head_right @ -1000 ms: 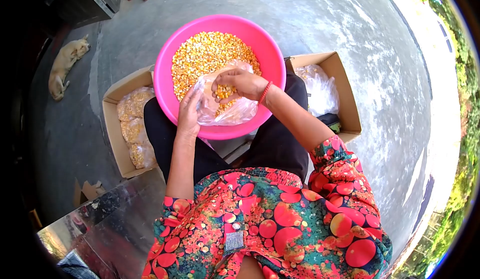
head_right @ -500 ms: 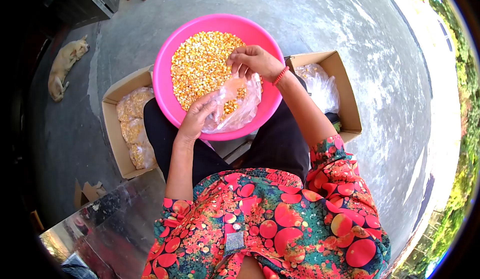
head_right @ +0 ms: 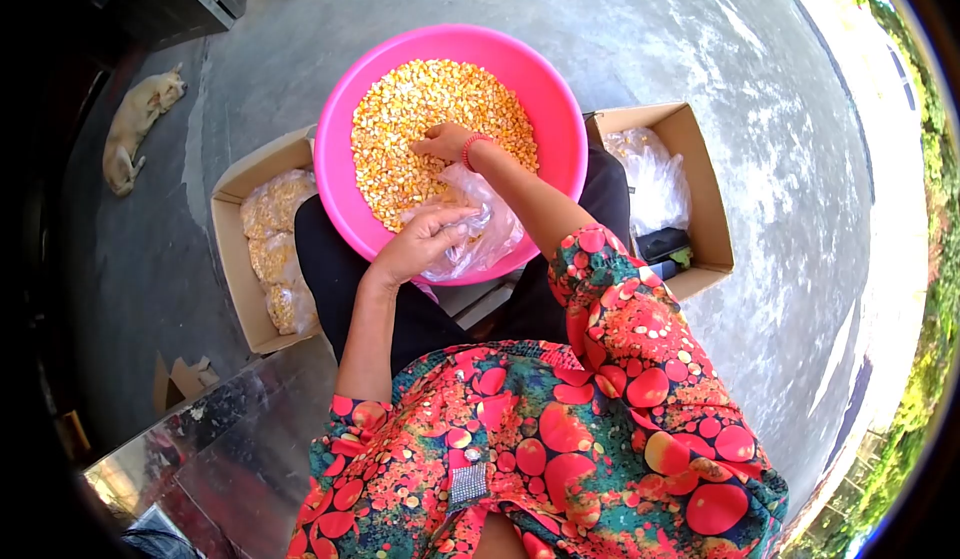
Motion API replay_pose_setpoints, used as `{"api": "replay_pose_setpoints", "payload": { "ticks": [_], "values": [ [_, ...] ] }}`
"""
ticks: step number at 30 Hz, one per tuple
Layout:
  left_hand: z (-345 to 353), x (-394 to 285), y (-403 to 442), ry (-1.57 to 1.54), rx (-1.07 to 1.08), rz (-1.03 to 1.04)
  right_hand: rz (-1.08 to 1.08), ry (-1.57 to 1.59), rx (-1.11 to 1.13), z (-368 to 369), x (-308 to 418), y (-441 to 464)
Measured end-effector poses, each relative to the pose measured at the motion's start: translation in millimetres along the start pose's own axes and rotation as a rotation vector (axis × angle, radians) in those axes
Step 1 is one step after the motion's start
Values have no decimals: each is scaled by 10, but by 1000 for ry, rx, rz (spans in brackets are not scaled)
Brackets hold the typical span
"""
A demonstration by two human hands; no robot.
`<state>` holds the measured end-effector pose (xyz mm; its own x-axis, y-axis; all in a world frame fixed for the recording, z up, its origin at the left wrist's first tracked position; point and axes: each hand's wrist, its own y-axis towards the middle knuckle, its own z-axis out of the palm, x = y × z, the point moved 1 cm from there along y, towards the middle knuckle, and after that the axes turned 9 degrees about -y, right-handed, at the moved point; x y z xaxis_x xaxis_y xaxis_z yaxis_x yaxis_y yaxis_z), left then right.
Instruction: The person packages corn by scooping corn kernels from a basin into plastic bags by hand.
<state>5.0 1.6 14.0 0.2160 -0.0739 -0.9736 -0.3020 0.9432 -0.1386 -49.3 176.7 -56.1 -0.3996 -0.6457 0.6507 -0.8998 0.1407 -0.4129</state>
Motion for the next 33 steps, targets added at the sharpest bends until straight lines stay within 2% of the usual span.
{"api": "replay_pose_setpoints", "payload": {
  "ticks": [2, 4, 5, 6, 8, 9, 10, 12, 14, 16, 17, 20, 22, 23, 24, 26, 27, 28, 30, 31, 33],
  "values": [
    [-6, -23, -11, -5, -9, -8, -4, 97, 36, 39, 11, 12],
    [-20, 14, -12, -39, -23, -52, 207, 725, 267, 9, 77, -64],
    [-24, 49, -7, -74, -32, -97, 166, 864, 357, -54, 101, -109],
    [-25, 94, 7, -76, -31, -96, 167, 863, 356, -106, 126, -138],
    [-27, 152, 46, -161, -201, 61, 74, 1012, 312, -239, 184, -200],
    [-4, 49, 33, -335, -243, -32, 69, 1067, 298, -326, 246, -243],
    [-13, 83, 47, -335, -238, -30, 70, 1065, 292, -400, 266, -270],
    [-84, 186, 65, -463, -392, 17, 13, 1103, 283, -545, 304, -330],
    [-84, 101, 65, -496, -446, 44, -35, 1065, 157, -736, 477, -550],
    [-63, 0, 58, -647, -680, 146, -88, 1102, 213, -806, 570, -765],
    [-88, 28, 55, -671, -708, 152, -77, 1066, 224, -793, 597, -878],
    [-112, 3, -12, -672, -707, 111, -11, 924, 299, -665, 598, -1166],
    [-113, 6, -20, -681, -706, 128, -4, 791, 296, -530, 497, -1237],
    [-111, 4, -16, -689, -705, 145, -25, 582, 232, -478, 459, -1262],
    [-115, 13, -19, -688, -703, 145, -25, 583, 230, -419, 358, -1241],
    [-120, 38, -37, -701, -657, 191, -545, -47, 70, -329, 197, -1221],
    [-110, 27, -43, -700, -656, 191, -488, -95, 97, -354, 249, -1278],
    [-95, 0, -48, -705, -639, 211, -488, -94, 97, -450, 346, -1336],
    [-85, -17, -61, -708, -627, 228, -236, 84, 275, -626, 493, -1427],
    [-78, -17, -62, -721, -596, 210, -177, 210, 340, -695, 495, -1416],
    [-70, -20, -54, -733, -563, 191, -180, 374, 286, -877, 498, -1422]
  ]
}}
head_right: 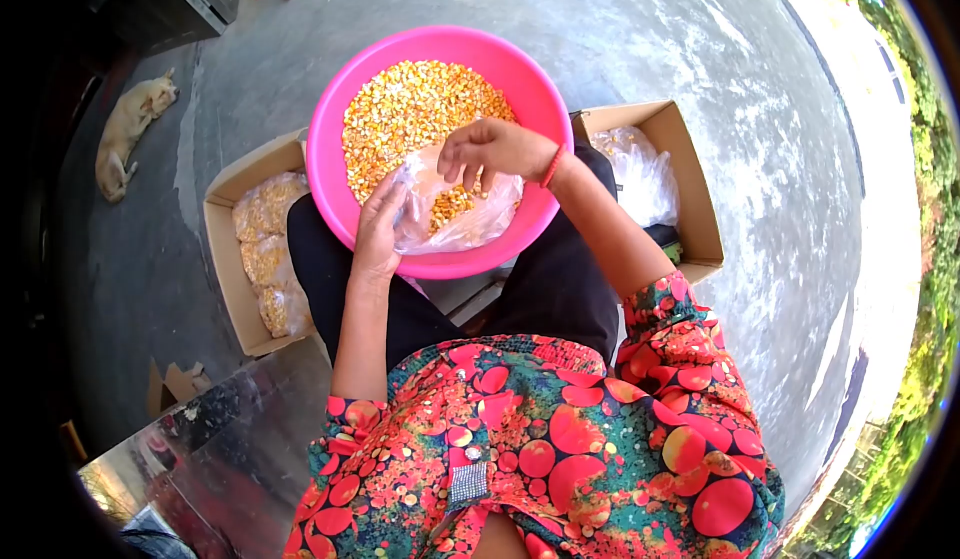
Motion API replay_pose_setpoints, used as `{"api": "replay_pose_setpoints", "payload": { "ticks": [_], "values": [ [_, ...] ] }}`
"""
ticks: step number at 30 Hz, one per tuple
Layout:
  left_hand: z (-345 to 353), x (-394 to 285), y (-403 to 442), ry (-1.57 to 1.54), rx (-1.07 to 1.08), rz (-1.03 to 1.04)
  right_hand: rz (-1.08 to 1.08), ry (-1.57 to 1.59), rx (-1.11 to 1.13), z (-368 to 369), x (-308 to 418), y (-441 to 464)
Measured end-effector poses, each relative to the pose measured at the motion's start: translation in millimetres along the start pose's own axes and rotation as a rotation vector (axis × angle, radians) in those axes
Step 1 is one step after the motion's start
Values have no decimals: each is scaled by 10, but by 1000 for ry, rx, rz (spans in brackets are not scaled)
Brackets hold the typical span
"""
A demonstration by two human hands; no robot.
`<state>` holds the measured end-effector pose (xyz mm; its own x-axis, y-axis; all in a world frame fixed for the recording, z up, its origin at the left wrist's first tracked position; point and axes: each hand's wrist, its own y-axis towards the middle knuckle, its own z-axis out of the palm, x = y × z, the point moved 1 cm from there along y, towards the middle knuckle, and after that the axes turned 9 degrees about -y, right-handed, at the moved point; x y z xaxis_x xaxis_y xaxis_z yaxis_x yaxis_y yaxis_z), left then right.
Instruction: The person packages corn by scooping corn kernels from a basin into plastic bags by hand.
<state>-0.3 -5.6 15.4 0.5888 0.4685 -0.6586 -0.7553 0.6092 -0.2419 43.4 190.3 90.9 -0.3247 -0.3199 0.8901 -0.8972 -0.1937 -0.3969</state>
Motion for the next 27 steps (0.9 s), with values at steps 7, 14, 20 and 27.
{"api": "replay_pose_setpoints", "payload": {
  "ticks": [7, 14, 20, 27],
  "values": [
    [56, 59, -12, 448, 383, -195, 192, 109, -447, -475, -904, 550],
    [54, 51, -1, 666, 585, -286, 221, -542, -399, -4, -983, 1230],
    [36, 68, -1, 685, 566, -263, 302, 2, -214, 228, -904, 1456],
    [-4, 98, 31, 452, 330, -215, 131, 796, -174, 11, -589, 1134]
  ]
}}
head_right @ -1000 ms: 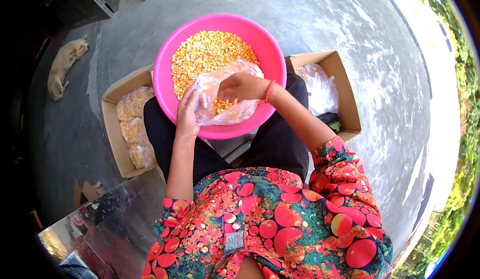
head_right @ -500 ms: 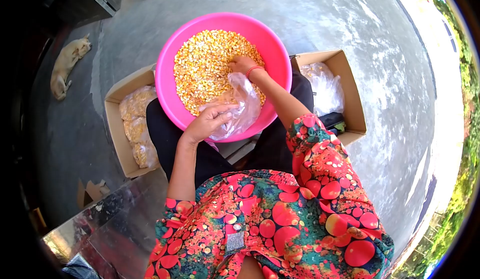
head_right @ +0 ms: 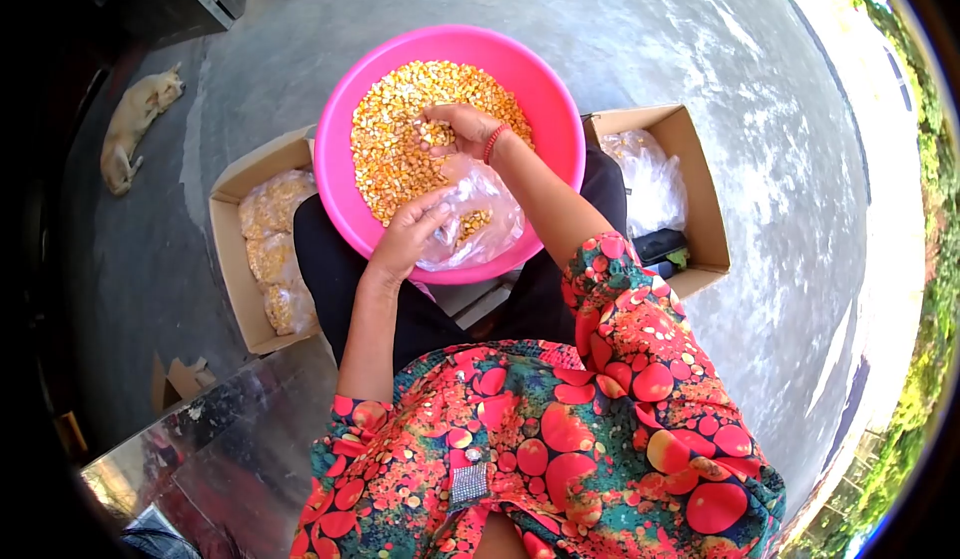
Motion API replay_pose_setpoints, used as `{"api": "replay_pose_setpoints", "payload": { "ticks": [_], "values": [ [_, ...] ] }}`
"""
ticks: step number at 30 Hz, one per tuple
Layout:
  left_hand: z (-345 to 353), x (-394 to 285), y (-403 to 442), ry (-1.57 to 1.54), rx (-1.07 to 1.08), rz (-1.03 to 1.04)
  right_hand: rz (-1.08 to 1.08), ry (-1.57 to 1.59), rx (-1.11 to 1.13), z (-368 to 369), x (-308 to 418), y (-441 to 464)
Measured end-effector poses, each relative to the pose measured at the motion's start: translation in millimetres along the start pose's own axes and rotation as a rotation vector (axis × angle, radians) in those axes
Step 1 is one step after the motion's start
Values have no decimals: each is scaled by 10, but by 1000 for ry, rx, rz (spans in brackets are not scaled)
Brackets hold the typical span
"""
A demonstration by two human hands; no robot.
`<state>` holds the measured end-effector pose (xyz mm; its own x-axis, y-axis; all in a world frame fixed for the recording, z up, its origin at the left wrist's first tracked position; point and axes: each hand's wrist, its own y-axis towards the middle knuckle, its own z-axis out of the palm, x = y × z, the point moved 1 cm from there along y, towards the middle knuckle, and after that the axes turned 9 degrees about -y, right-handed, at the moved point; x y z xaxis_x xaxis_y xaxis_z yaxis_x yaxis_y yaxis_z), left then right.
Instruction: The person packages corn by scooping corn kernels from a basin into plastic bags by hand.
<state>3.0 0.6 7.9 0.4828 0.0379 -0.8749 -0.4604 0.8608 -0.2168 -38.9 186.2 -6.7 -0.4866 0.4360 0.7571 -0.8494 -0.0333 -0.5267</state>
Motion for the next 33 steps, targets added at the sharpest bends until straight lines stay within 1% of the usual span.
{"api": "replay_pose_setpoints", "payload": {
  "ticks": [2, 3, 4, 6, 7, 9, 10, 12, 13, 14, 15, 16, 17, 18, 20, 21, 23, 24, 26, 27, 28, 30, 31, 32, 33],
  "values": [
    [-98, 95, 33, -250, -122, 11, -14, -10, -16, 10, 156, -148],
    [-80, 26, 27, -264, -137, 66, -49, -35, 20, 11, 222, -219],
    [-50, -34, 24, -264, -135, 69, -84, -60, 59, 19, 287, -284],
    [-26, -99, 10, -397, -437, 92, -116, -80, 80, 81, 367, -467],
    [-41, -96, 23, -429, -485, 106, -131, -112, 91, 154, 397, -601],
    [-133, -19, 53, -447, -461, 141, -139, -135, 140, 253, 360, -790],
    [-144, -19, 57, -464, -439, 175, -108, -220, 197, 273, 336, -865],
    [-127, -30, 50, -465, -467, 172, -120, -350, 141, 359, 222, -993],
    [-100, -59, 34, -473, -498, 164, -184, -610, 200, 319, 139, -961],
    [-83, -74, 29, -482, -529, 157, -278, -880, 187, 316, 90, -985],
    [-96, -58, 35, -481, -527, 158, -351, -1028, 195, 302, 34, -1006],
    [-124, -37, 36, -485, -487, 177, -423, -1175, 204, 269, -34, -1008],
    [-148, -14, 35, -489, -447, 197, -611, -1267, 161, 211, -110, -974],
    [-133, -31, 19, -488, -448, 198, -612, -1266, 162, 252, -26, -1032],
    [-70, -88, -28, -496, -389, 176, -125, -867, 157, 360, 229, -1191],
    [-62, -93, -40, -495, -390, 175, -209, -788, 96, 331, 297, -1196],
    [-36, -104, -48, -383, -184, 108, -299, -726, -67, 126, 378, -1069],
    [-43, -97, -54, -381, -184, 107, -328, -684, -144, -21, 373, -948],
    [-42, -72, -66, -263, 21, 10, -274, -862, -357, -272, 292, -696],
    [-13, -112, -80, -250, 80, -18, -177, -850, -360, -411, 207, -585],
    [-6, -114, -74, -246, 80, -18, -180, -847, -360, -588, 47, -403],
    [24, -108, -62, -33, 126, 57, -228, -1303, -345, -864, -262, -71],
    [52, -129, -75, -28, 135, 27, -230, -1300, -342, -843, -291, -18],
    [36, -126, -70, -26, 130, 24, -179, -1316, -325, -798, -334, 63],
    [21, -120, -63, 44, 162, 31, -127, -1333, -307, -737, -370, 141]
  ]
}}
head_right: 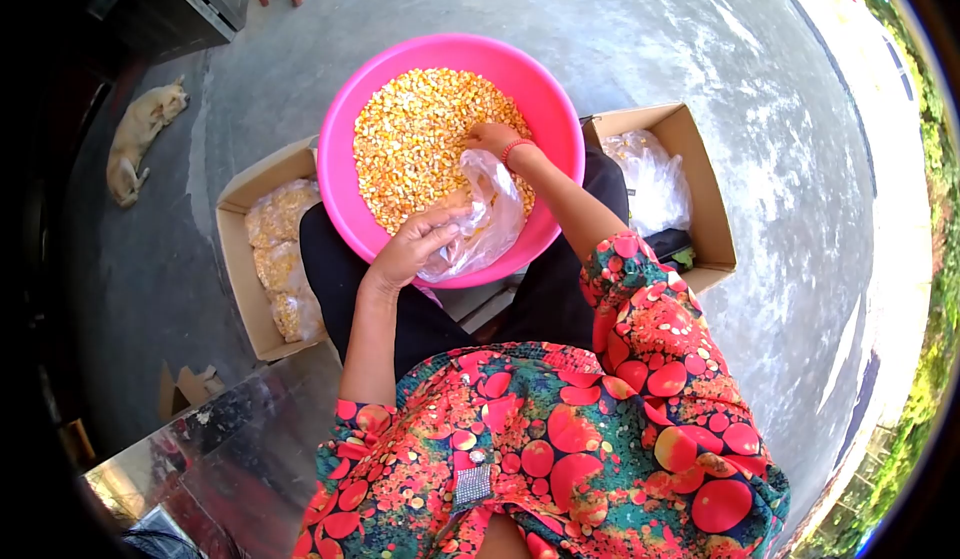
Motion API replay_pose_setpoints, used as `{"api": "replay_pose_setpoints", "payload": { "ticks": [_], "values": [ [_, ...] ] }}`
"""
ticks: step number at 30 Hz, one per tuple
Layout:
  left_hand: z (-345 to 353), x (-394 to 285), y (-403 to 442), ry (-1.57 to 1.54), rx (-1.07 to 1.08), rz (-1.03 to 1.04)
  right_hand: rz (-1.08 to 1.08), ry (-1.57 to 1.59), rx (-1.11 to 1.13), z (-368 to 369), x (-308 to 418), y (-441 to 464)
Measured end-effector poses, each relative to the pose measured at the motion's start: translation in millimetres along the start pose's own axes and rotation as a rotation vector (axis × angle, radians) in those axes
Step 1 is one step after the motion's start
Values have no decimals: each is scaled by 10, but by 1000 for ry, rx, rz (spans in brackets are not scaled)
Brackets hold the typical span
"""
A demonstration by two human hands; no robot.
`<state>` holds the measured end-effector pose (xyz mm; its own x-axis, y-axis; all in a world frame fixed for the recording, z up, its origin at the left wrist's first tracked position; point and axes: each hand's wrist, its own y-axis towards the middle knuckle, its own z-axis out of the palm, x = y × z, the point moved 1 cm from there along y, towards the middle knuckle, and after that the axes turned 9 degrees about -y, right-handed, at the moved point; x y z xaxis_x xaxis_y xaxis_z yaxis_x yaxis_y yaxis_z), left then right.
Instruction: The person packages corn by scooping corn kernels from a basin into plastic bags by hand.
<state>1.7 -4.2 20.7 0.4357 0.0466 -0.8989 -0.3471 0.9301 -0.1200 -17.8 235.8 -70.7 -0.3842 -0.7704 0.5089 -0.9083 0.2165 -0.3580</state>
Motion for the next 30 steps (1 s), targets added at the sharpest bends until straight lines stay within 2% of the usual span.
{"api": "replay_pose_setpoints", "payload": {
  "ticks": [1, 7, 9, 10, 11, 12, 13, 14, 19, 21, 25, 30],
  "values": [
    [-1, 4, 4, 68, 35, 1, -52, -66, 3, 40, 106, 37],
    [-3, 18, 11, 73, 71, -79, -92, -8, 144, 143, 679, 7],
    [0, 9, 16, 92, 73, -61, -37, 278, 274, 155, 727, -27],
    [-1, 6, 12, 88, 60, -94, 62, 579, 337, 190, 753, -53],
    [-4, 10, 4, 82, 46, -127, 60, 576, 337, 172, 755, -53],
    [-7, 18, -6, 81, 43, -126, 99, 791, 392, 126, 790, -89],
    [-9, 34, -10, -4, -18, -101, 141, 1006, 446, 77, 821, -124],
    [-7, 54, -9, -89, -78, -77, 96, 1089, 482, 9, 846, -148],
    [-23, 58, 26, -231, -240, -51, 32, 1150, 423, -415, 931, -304],
    [-89, 79, 44, -347, -370, 74, 7, 1099, 320, -615, 1038, -496],
    [-97, 53, 68, -504, -618, 131, -75, 1067, 374, -737, 1091, -796],
    [-157, 127, 55, -502, -590, 174, -52, 1013, 417, -453, 1028, -1077]
  ]
}}
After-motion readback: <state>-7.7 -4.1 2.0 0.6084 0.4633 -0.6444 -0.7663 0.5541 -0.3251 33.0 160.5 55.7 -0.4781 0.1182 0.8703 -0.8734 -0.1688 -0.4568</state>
